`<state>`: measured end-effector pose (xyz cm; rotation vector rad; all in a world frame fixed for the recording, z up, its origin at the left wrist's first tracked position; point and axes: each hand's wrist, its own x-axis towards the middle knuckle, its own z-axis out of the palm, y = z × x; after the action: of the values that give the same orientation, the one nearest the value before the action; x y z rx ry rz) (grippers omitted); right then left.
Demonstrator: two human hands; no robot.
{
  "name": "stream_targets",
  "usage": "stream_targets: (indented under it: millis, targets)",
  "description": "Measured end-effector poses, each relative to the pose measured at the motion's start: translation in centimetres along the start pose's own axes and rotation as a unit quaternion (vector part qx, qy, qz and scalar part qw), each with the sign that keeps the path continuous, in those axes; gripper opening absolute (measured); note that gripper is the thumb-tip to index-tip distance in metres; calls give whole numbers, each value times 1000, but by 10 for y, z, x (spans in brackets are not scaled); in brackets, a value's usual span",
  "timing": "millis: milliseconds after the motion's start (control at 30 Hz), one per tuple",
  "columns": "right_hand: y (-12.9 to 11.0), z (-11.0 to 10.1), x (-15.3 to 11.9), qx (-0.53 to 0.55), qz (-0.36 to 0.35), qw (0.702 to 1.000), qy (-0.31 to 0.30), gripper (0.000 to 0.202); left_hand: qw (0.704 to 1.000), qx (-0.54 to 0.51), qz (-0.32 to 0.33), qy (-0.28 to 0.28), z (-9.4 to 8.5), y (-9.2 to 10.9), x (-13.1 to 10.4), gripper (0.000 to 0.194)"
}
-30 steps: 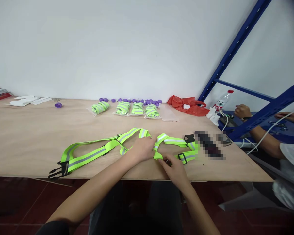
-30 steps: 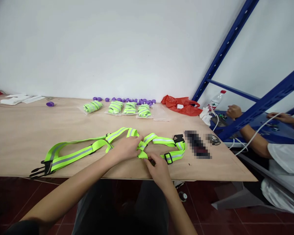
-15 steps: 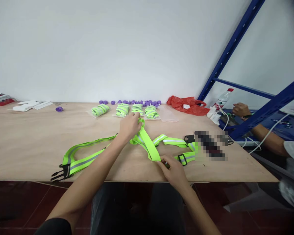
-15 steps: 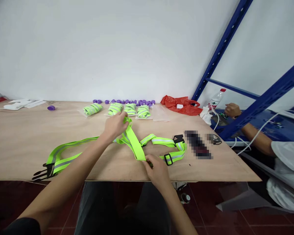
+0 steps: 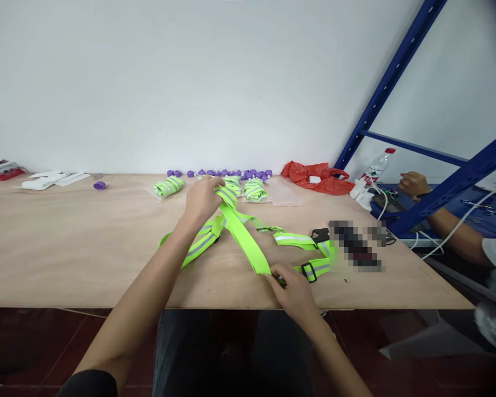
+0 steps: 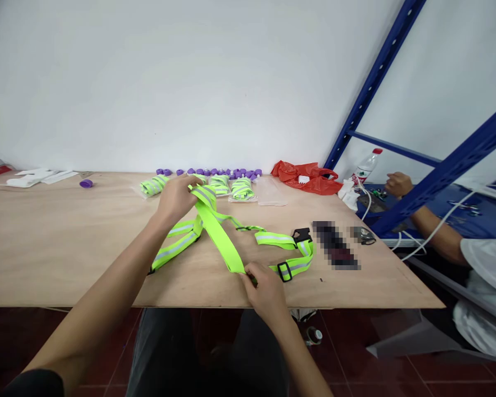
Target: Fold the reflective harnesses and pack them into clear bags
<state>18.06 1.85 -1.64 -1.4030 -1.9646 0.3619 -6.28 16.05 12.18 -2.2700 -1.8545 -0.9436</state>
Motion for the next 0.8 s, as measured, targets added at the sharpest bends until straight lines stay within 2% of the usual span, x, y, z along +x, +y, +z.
stream_targets:
  millis: [133,267,400,500,567,633,700,800]
  targets:
    - [3,2,-1,3,6,1000,-2,21,999,-39,-25,-4,-13,-11,6,43]
    - [1,1,-1,4,5,1000,4,21,999,21,-10,-39,-24,-12,7,44]
    - [0,1,-1,5,3,1000,2,21,989,82,-8,-122,-36,-13,11,28]
    - [2,2,-2,0,8,1000,4,21,972,20,-27,-234,-49,-21,16,18]
    - [4,2,-3,-1,9,1000,8,21,939,-117,-53,-319,-55,-30,19,14]
    - [5,2,-4,-1,6,1000,10,21,886,-266,-90,-368,-57,-39,18,8]
    - [6,2,-4,-1,1,1000,13,22,835,-381,-135,-374,-53,-48,15,8]
    - [5,1,-3,-1,-6,1000,20,23,767,-499,-210,-344,-41,-54,8,9]
